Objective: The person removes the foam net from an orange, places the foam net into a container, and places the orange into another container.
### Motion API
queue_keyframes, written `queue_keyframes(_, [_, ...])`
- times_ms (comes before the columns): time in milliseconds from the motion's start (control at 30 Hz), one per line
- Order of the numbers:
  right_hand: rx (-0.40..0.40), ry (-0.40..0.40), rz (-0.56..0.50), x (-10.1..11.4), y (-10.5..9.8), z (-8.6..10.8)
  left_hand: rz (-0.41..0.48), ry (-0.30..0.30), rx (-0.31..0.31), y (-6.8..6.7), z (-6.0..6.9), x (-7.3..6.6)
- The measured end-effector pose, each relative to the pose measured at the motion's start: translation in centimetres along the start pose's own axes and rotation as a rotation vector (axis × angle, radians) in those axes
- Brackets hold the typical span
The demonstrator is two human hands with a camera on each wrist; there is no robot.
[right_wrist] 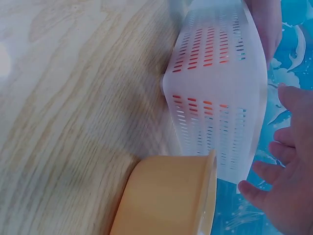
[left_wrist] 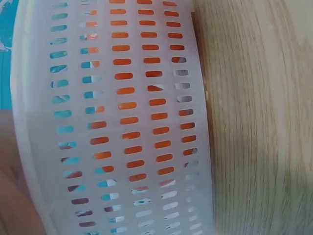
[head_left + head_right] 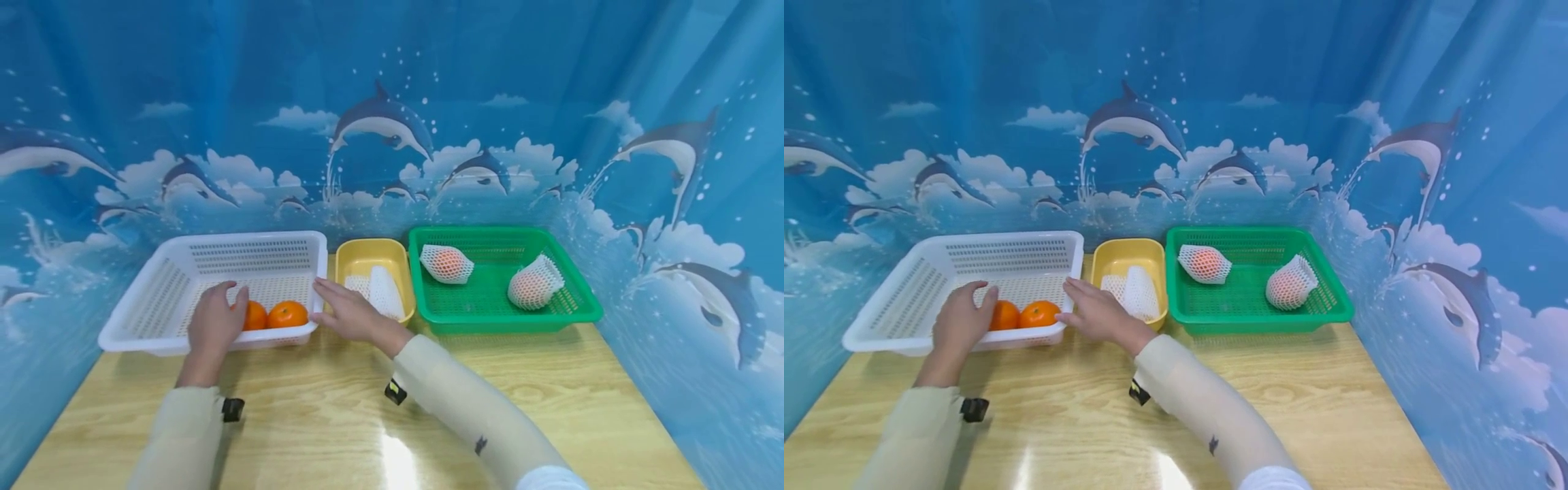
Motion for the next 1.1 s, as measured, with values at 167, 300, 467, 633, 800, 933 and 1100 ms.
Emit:
queue_keyframes(167, [-0.031,-0.003,0.045,0.2,-0.6,0.7,0.087,0.128,-0.115,-0.9,0.7,-1.5])
queue_keyframes(300, [-0.085,0.048,0.074,-0.5,-1.2,1.5,0.094,0.201,-0.109,-0.5,1.4,-3.0])
queue_keyframes(467, [-0.163,0.112,0.057,-1.7,-2.0,2.7,0.079,0.267,-0.049,0.6,2.4,-5.3])
queue_keyframes(633, [-0.3,0.167,0.039,-3.2,-2.9,4.4,0.063,0.293,0.025,1.9,3.2,-7.9])
queue_keyframes(800, [-0.408,0.206,0.026,-4.0,-3.7,5.9,0.033,0.326,0.096,3.9,3.8,-10.2])
queue_keyframes(933, [-0.442,0.217,0.05,-4.5,-4.2,7.0,0.05,0.355,0.119,5.6,4.4,-11.5])
queue_keyframes(1100, [-0.452,0.237,0.042,-5.9,-4.2,8.6,0.092,0.392,0.14,7.5,5.2,-13.0])
Point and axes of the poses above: each hand's wrist, its own z-axis away from the middle knuckle, its own y-axis out of the palm, x = y × z, the point moved 9 cm from there along -z, towards the middle knuckle, and after that the axes turned 14 degrees about z, right-handed, at the moved point
